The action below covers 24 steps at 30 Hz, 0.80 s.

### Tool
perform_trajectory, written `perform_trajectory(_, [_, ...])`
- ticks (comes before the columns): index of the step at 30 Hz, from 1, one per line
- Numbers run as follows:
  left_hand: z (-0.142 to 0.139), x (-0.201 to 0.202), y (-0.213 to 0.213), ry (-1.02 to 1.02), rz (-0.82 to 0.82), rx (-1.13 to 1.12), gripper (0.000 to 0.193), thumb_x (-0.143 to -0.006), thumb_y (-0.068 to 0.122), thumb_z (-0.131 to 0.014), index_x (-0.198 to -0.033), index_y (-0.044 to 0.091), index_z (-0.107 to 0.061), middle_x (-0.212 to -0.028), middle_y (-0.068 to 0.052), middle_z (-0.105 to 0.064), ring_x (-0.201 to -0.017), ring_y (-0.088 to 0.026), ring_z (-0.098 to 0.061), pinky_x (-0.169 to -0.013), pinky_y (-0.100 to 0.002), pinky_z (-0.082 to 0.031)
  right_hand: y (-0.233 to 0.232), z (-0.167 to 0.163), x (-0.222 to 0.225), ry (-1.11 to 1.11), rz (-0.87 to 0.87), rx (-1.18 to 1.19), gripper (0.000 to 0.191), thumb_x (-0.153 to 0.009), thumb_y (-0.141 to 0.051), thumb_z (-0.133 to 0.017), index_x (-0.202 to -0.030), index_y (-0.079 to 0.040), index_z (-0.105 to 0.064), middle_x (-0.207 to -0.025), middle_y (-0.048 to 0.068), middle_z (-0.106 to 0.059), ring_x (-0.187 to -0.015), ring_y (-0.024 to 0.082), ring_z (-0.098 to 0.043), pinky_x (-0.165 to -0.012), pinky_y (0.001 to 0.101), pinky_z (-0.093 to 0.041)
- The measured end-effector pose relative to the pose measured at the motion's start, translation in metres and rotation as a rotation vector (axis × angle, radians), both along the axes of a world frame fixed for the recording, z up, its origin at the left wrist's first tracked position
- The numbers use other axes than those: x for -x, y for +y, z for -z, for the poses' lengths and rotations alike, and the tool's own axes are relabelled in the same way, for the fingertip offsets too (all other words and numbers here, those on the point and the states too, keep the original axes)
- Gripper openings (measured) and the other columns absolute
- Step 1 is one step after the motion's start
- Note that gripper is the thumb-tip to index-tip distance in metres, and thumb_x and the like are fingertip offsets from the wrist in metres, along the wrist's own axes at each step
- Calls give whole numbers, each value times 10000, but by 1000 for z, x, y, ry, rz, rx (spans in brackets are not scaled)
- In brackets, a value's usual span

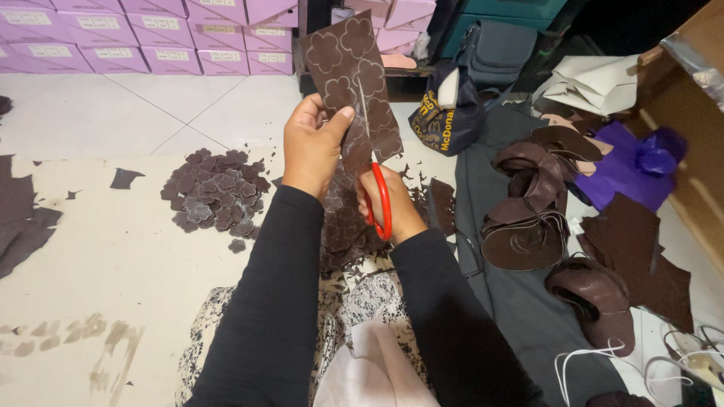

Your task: The person cuts flower-shaped pieces from a brown patterned sheet using red-handled scissors. The person holds the sheet with one hand and cuts along the outlines, placing finished pieces to the side.

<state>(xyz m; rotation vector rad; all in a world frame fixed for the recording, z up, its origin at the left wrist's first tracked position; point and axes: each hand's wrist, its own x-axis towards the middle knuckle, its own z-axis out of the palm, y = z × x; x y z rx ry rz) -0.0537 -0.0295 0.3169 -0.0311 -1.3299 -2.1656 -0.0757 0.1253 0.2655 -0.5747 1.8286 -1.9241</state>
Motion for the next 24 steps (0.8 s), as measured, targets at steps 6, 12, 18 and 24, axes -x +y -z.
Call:
perform_trajectory(6, [-1,1,-3,38,15,-39,205,-942,-6,-685,-1143,3,-649,-1051,-48,-731,-933,-90,-677,-869,-245,-561,3,-5,-5,-42,-22,30,279,-1032,-228,-531,-813,-60,-488,-661,15,-474,-500,103,-447,-448,260,-390])
perform_trajectory(12, [-1,0,-3,15,-34,-117,193,-966,26,-684,-1155,-5,-659,-1029,-52,-735,-888,-89,-668,-815,-252,-549,3,-6,-3,28,-46,-29,289,-1032,-233,-533,-808,-56,-492,-654,14,-478,-507,102,-448,-454,261,-406])
perform_trajectory(18, [-3,0,-5,9,-30,-68,174,-953,20,-694,-1123,-10,-667,-1038,-52,-741,-909,-90,-686,-839,-245,-559,5,1,-2,11,-119,44,354,-1074,-326,-523,-849,-53,-512,-696,11,-478,-546,98,-463,-484,257,-420])
perform_trajectory(24, [-2,1,-3,28,-57,1,172,-951,22,-706,-1116,-11,-675,-1044,-48,-742,-911,-84,-676,-843,-238,-550,4,2,-2,33,-79,55,263,-1045,-257,-524,-885,-49,-520,-708,32,-496,-539,109,-473,-475,266,-421])
